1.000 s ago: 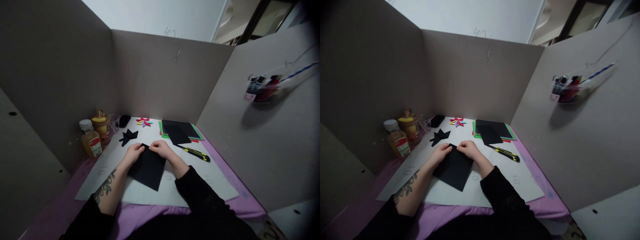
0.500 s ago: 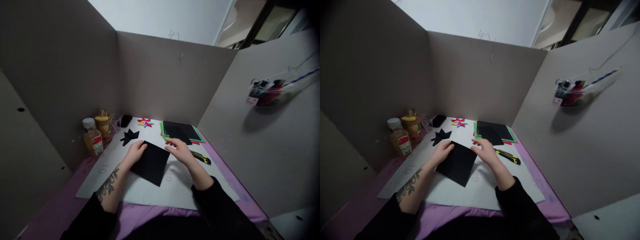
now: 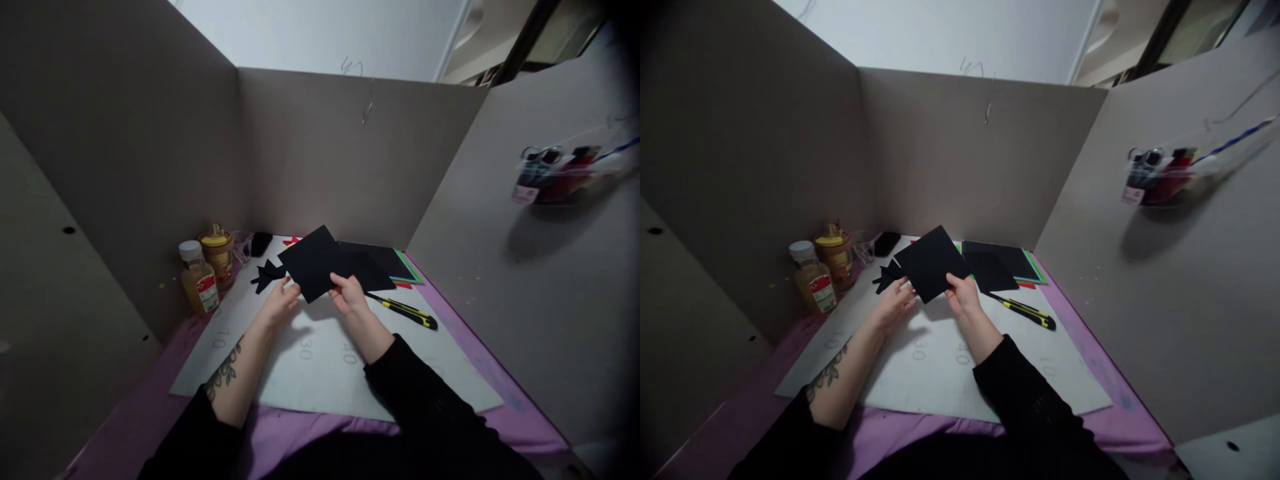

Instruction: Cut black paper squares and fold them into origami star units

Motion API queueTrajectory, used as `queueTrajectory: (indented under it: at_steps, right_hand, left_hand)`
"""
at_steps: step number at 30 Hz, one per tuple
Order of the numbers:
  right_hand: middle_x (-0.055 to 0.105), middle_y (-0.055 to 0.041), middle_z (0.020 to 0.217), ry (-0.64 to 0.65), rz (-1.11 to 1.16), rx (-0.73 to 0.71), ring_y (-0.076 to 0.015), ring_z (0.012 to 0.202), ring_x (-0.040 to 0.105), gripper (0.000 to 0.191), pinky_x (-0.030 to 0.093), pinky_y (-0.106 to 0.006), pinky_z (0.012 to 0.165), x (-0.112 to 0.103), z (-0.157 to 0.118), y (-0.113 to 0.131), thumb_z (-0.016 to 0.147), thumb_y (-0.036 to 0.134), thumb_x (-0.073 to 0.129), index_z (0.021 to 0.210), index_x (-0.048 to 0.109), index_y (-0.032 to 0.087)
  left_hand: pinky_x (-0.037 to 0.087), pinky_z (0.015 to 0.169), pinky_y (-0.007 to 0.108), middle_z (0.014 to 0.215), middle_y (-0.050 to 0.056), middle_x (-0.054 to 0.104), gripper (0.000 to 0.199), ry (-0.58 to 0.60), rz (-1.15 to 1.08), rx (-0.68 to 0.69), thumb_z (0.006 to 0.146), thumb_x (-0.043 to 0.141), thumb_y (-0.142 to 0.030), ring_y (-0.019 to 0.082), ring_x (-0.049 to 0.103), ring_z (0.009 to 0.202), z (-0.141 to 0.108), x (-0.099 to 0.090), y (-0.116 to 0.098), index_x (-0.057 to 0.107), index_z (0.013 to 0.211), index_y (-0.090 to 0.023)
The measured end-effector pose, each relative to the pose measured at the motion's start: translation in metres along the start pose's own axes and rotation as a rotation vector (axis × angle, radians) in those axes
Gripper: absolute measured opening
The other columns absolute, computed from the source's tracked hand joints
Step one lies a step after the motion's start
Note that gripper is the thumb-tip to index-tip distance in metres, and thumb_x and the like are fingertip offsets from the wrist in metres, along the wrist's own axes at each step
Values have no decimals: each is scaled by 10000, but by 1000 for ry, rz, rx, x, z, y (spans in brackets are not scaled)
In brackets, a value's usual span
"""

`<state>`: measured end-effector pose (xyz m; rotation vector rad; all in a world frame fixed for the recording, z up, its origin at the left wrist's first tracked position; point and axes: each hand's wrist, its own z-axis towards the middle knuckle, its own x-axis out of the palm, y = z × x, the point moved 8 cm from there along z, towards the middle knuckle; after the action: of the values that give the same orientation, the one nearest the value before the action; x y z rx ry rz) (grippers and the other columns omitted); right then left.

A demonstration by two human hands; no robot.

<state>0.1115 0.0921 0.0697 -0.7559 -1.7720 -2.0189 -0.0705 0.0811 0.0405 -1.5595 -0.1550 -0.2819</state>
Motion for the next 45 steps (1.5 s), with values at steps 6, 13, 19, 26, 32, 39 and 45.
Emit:
queueTrajectory:
  at_steps: [6, 13, 19, 26, 32, 39, 45]
  right_hand:
    - [677, 4, 769, -15, -132, 67, -183, 713, 634, 373, 510, -334, 678, -20, -4, -24, 537, 154, 739, 868, 579, 220]
    - [656, -1, 753, 132, -515, -155, -181, 738, 594, 271, 453, -323, 730, -37, 6, -4, 569, 208, 691, 831, 622, 191]
    - [684, -35, 896, 157, -551, -131, -214, 853, 586, 275, 423, -370, 842, -42, 6, -32, 609, 238, 636, 877, 644, 177]
    - [682, -15, 892, 119, -575, -178, -220, 913, 582, 281, 404, -377, 913, -45, 9, -27, 618, 202, 613, 896, 648, 185]
    - [684, -10, 918, 113, -558, -168, -208, 902, 588, 315, 409, -366, 910, -47, 7, -33, 622, 186, 612, 935, 646, 196]
    - [682, 2, 783, 122, -553, -103, -185, 777, 603, 222, 449, -346, 815, -47, 4, -33, 615, 209, 632, 834, 637, 172]
    - [707, -4, 796, 194, -375, -24, -189, 762, 648, 300, 480, -350, 813, -37, -4, -31, 605, 220, 686, 900, 642, 182]
  left_hand:
    - [469, 673, 283, 776, 44, 670, 240, 22, 262, 228, 671, 663, -252, 196, 625, 736, 2, 2, -7, 622, 872, -128]
    - [476, 718, 315, 760, 31, 677, 177, 14, 772, 330, 687, 563, -158, 219, 622, 760, 12, -13, -14, 663, 834, -155]
    - [444, 906, 385, 1071, 104, 675, 353, 29, 765, 303, 716, 523, -112, 269, 599, 1011, 11, -2, 3, 630, 1052, -121]
    - [440, 937, 397, 1021, 65, 683, 361, 63, 340, 205, 661, 583, -132, 251, 609, 1010, 20, -7, 9, 625, 1019, -162]
    - [457, 887, 367, 971, 55, 670, 423, 32, 236, 189, 611, 595, -85, 225, 620, 958, 22, -9, 16, 591, 1028, -156]
    - [447, 904, 370, 980, 57, 682, 337, 81, 326, 188, 657, 613, -151, 230, 616, 966, 26, -13, 19, 630, 994, -150]
    - [489, 666, 303, 749, 27, 674, 275, 72, 207, -5, 665, 667, -272, 188, 638, 706, 19, -17, 21, 622, 905, -145]
